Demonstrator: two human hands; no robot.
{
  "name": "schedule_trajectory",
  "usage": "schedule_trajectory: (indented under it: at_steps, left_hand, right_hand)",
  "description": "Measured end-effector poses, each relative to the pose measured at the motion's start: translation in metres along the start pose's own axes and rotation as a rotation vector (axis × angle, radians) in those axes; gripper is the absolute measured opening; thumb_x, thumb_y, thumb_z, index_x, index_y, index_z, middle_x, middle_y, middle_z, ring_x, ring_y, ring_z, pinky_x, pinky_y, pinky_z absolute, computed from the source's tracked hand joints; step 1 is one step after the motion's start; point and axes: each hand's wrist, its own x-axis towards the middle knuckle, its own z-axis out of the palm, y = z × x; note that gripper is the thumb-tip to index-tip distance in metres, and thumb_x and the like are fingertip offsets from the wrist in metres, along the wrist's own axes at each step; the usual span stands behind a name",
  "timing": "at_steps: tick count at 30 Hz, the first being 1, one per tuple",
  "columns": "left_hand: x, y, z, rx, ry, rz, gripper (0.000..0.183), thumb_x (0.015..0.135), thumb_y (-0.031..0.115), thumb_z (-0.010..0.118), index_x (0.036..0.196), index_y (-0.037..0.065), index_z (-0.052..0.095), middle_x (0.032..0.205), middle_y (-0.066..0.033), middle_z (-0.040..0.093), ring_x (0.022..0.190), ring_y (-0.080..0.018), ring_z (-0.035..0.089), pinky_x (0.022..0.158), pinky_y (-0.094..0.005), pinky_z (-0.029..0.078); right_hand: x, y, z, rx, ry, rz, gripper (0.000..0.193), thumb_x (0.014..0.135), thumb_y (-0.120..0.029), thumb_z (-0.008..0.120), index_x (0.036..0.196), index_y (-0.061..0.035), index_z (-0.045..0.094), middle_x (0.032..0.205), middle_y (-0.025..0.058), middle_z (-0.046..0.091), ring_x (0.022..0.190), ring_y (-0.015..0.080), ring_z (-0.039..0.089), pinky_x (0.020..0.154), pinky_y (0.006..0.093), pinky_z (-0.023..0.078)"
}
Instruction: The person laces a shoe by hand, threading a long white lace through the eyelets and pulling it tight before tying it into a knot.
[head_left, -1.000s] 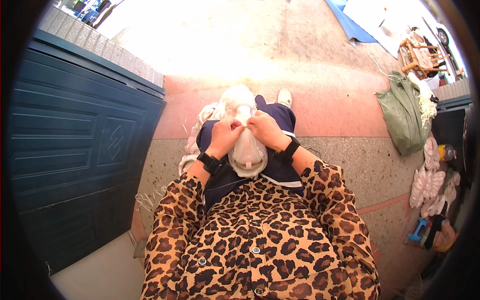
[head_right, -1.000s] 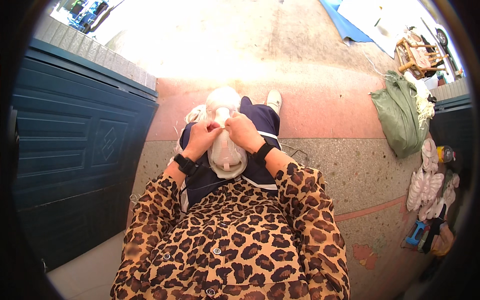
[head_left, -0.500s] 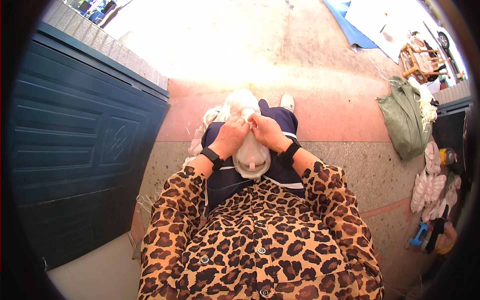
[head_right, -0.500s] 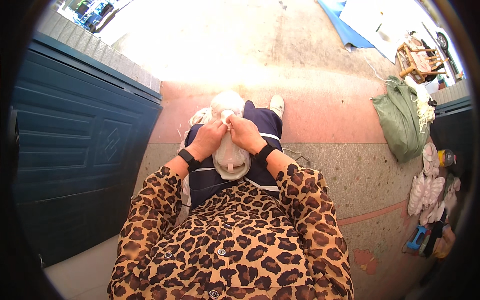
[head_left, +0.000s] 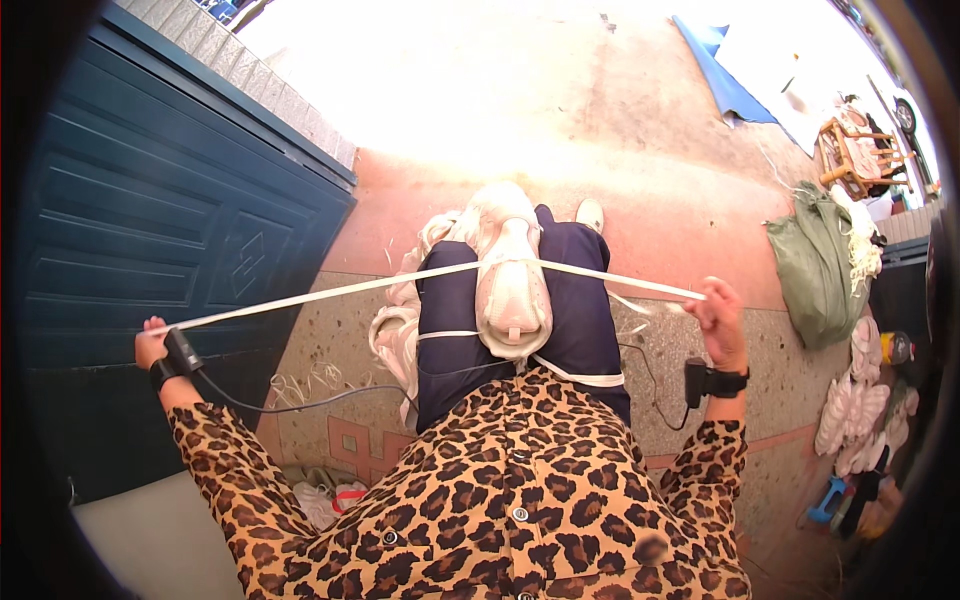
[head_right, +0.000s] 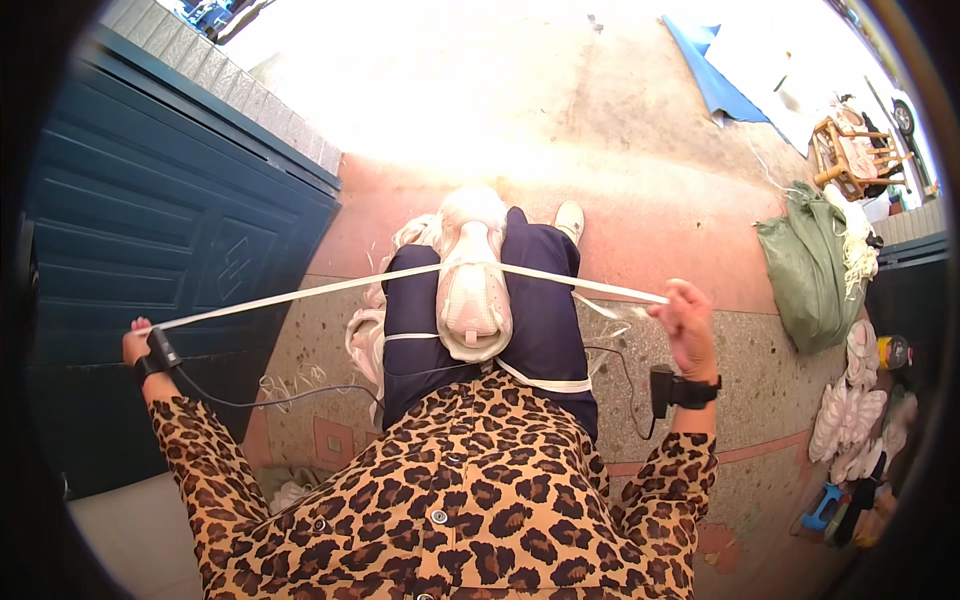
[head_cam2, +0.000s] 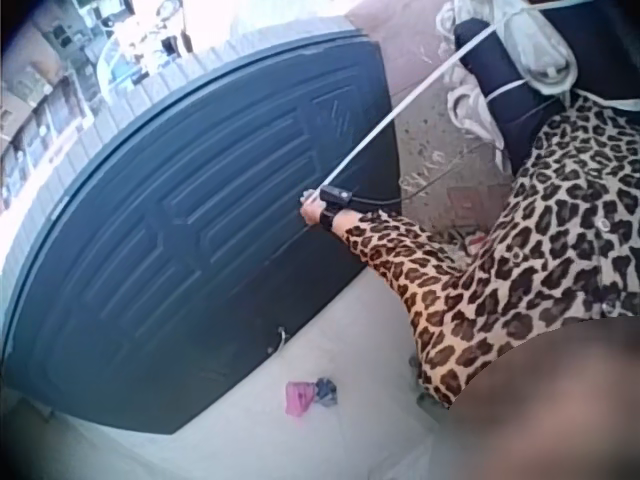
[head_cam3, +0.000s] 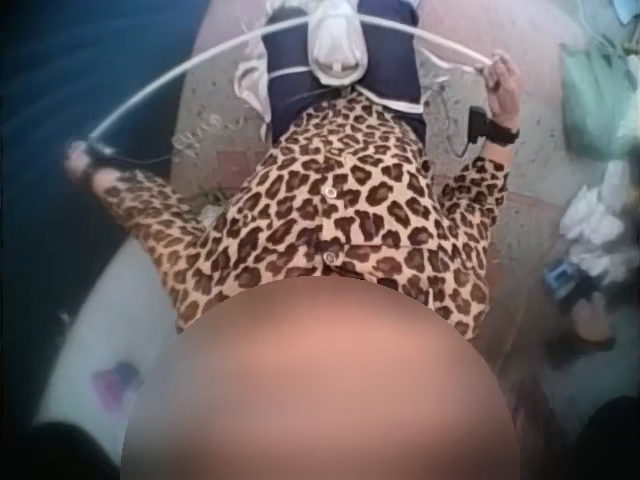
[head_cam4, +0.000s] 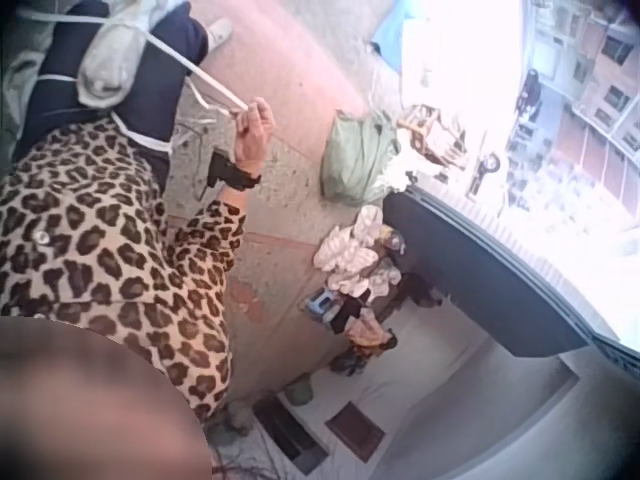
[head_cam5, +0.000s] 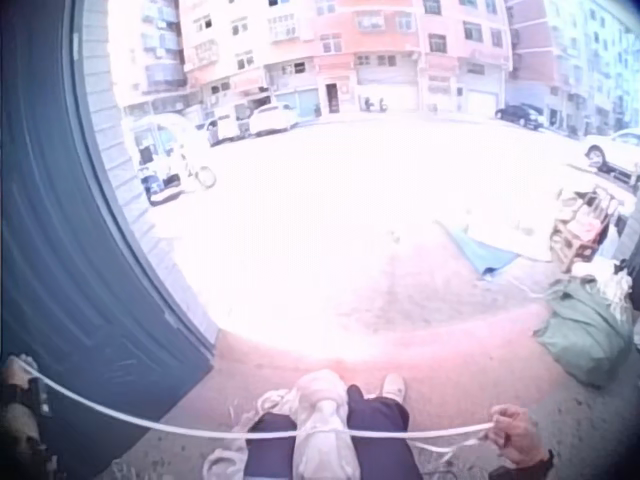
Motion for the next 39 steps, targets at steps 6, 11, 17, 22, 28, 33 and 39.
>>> schedule_trajectory:
  at_steps: [6,11,17,22,28,33,39]
  left_hand:
    - [-0.006,-0.044,-0.039,-1.976,-0.059,-0.402,0.020,0.082,0.001,0.043,0.063,0.007,0.038,0.056,0.0014,0.034,0.051,-0.0075,0.034,0.047,-0.0231,0.031]
    - [-0.013,0.135,-0.034,-1.503,-0.051,-0.639,0.011,0.087,0.018,0.054,0.081,0.010,0.052,0.057,0.0048,0.038,0.041,-0.0038,0.029,0.036,-0.0198,0.024]
    - [-0.074,0.376,-0.023,-1.472,-0.574,-0.147,0.036,0.083,0.008,0.056,0.116,-0.002,0.046,0.072,-0.0011,0.053,0.048,-0.0032,0.041,0.039,-0.0175,0.034]
    - [-0.177,0.526,-0.010,-1.447,-1.239,0.003,0.026,0.083,0.006,0.056,0.107,-0.004,0.052,0.076,-0.0041,0.058,0.058,-0.0074,0.054,0.054,-0.0186,0.047]
    - [-0.236,0.622,-0.020,-1.290,-1.495,0.024,0.013,0.087,0.008,0.050,0.092,-0.003,0.052,0.078,-0.0063,0.057,0.063,-0.0112,0.056,0.056,-0.0213,0.049]
    - [-0.240,0.650,-0.023,-1.166,-1.577,-0.138,0.012,0.087,0.005,0.043,0.091,-0.004,0.051,0.081,-0.0092,0.056,0.073,-0.0163,0.057,0.063,-0.0255,0.048]
    - [-0.263,0.657,0.001,-1.297,-1.314,0.036,0.013,0.087,0.008,0.046,0.093,-0.002,0.053,0.083,-0.0058,0.057,0.074,-0.0122,0.056,0.067,-0.0220,0.045]
  right_hand:
    - [-0.037,-0.078,-0.126,0.886,0.023,-0.260,0.022,0.093,-0.016,0.044,0.104,0.0009,0.052,0.057,-0.0043,0.028,0.048,0.0058,0.028,0.047,0.0223,0.034]
    - [-0.061,-0.172,-0.130,0.802,-0.178,-0.502,0.025,0.094,-0.008,0.039,0.113,0.0043,0.048,0.081,0.0058,0.048,0.076,0.0144,0.046,0.082,0.0292,0.042]
    - [-0.027,-0.187,-0.069,0.310,-0.262,-0.689,0.040,0.091,0.003,0.033,0.130,0.0085,0.029,0.137,0.0185,0.033,0.130,0.0276,0.028,0.109,0.0363,0.025]
    - [0.021,-0.060,0.046,-0.662,0.171,-0.204,0.026,0.091,-0.025,0.051,0.081,-0.0043,0.063,0.077,0.0033,0.061,0.062,0.0088,0.055,0.056,0.0226,0.045]
    - [0.039,0.047,0.138,-1.116,-0.369,-0.438,0.010,0.082,-0.009,0.053,0.076,-0.0008,0.055,0.078,0.0141,0.057,0.079,0.0304,0.054,0.072,0.0384,0.044]
    - [0.061,0.080,0.149,-1.306,-0.480,-0.484,0.011,0.079,-0.011,0.050,0.075,-0.0024,0.056,0.077,0.0120,0.058,0.076,0.0282,0.055,0.069,0.0387,0.043]
    - [0.082,0.089,0.154,-1.461,-0.381,-0.587,0.010,0.074,-0.008,0.049,0.075,-0.0035,0.058,0.082,0.0094,0.057,0.084,0.0266,0.052,0.071,0.0377,0.041]
